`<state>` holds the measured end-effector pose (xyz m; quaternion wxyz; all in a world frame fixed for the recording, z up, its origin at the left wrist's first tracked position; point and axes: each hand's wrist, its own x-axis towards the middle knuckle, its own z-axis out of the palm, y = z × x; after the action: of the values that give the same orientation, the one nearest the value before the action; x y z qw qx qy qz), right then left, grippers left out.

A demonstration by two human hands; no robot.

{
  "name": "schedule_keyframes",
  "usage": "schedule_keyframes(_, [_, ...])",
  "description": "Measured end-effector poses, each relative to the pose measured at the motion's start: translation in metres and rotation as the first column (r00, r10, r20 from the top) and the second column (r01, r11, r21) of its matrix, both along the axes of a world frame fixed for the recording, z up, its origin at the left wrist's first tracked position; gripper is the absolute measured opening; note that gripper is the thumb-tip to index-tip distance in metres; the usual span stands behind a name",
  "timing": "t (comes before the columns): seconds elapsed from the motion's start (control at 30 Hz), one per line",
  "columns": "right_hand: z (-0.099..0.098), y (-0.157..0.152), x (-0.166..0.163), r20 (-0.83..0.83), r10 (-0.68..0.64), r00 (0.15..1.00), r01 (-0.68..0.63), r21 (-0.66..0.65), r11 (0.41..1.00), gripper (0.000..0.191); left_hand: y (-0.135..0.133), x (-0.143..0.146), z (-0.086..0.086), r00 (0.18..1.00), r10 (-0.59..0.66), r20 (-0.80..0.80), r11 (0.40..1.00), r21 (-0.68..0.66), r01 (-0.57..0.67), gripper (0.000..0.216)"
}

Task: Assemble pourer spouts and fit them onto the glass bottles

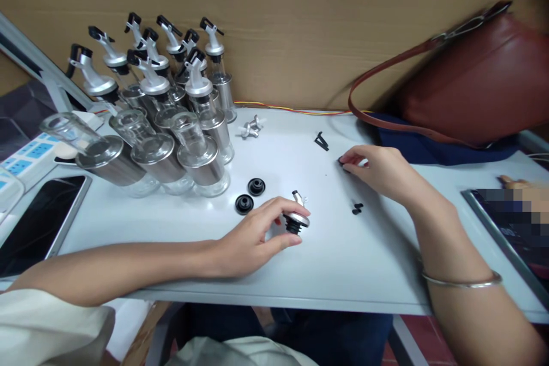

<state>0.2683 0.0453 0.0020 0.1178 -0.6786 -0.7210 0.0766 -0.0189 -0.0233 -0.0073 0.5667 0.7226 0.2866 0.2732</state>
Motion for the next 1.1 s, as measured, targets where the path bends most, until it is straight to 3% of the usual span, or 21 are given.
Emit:
schedule_keyframes(0.17, [0.002, -0.002, -0.002, 0.045, -0.118, 0.992, 0.120, -0.054, 0.991, 0.005, -0.004, -0.001, -0.006, 0.997, 0.066, 0.029, 0.997, -0.043, -0.065, 0.031])
schedule_keyframes(0.37, [0.002, -0.008, -0.012, 0.025, -0.065, 0.998, 0.066, -0.051, 0.997, 0.007, 0.000, 0.001, -0.002, 1.000, 0.020, 0.003, 0.998, -0.058, -0.020, 0.023])
schedule_keyframes(0.7, [0.008, -0.010, -0.034, -0.183, -0.046, 0.982, 0.030, -0.089, 0.996, 0.003, 0.002, 0.002, -0.002, 0.999, 0.026, 0.031, 0.999, -0.030, -0.025, 0.022])
schedule_keyframes(1.1, [0.008, -0.008, -0.031, -0.191, -0.084, 0.978, 0.071, -0.076, 0.995, 0.008, 0.003, 0.003, -0.001, 0.998, 0.026, 0.053, 0.999, -0.027, -0.025, 0.020])
